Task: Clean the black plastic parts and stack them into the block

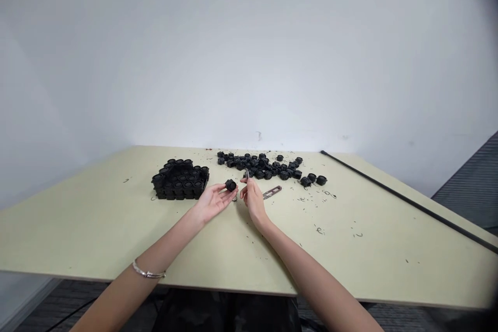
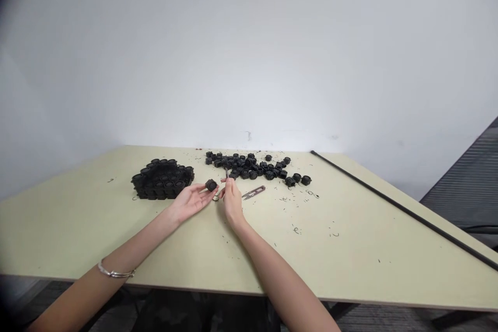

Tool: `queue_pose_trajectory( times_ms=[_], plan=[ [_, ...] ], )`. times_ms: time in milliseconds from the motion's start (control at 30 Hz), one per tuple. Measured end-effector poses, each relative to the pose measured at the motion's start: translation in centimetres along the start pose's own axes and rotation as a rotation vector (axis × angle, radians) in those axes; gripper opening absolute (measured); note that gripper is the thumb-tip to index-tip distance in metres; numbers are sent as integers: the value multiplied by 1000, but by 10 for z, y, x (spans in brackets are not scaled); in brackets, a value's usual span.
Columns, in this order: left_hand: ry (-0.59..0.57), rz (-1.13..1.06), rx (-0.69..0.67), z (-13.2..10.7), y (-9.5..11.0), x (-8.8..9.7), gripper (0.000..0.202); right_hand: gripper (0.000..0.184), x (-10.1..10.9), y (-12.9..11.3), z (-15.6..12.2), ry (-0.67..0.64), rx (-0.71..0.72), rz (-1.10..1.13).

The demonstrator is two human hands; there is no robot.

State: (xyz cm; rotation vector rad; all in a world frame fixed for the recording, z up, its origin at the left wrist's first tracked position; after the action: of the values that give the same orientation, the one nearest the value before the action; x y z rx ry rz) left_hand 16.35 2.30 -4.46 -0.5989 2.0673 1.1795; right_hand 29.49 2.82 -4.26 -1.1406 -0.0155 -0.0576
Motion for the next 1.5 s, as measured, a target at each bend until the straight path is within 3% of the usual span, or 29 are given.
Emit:
queue_pose_trajectory(
  times_ms=[167, 400, 633, 833, 1100, 1267, 1500],
  plan=[
    [27, 34, -41, 0, -2, 6, 16, 41, 0, -11, -4, -69, 107, -152],
    [-85, 230, -316, -3, 7, 2, 43, 38, -1, -14, -6, -71, 150, -215],
    [15, 624, -620, -7, 14, -3, 47, 35, -2, -14, -8, -121, 166, -272],
    [46, 679, -860, -11, 24, -6, 40, 36, -3, -13, -9, -175, 143, -426],
    [66, 907, -1051, -6, 27, -1, 32, 32, -4, -13, -11, -170, 148, -477],
    [-19, 904, -1060, -19, 25, -12, 25, 30, -6, -17, -11, -161, 258, -462],
    [-74, 801, -817, -26, 17, -20, 22, 31, -4, -12, -10, -162, 203, -401]
  ],
)
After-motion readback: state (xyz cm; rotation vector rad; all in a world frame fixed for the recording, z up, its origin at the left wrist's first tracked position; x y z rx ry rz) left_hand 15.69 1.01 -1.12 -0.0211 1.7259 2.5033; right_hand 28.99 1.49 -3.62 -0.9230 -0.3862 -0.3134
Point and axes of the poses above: each hand's wrist, its own z-axis towards the middle knuckle, its own x-axis out of the back of the hand, y = z × x, the point moved 4 cm from there along z, towards the middle knuckle, and after that the axes turned 6 degrees about x, right-handed, at the moved point
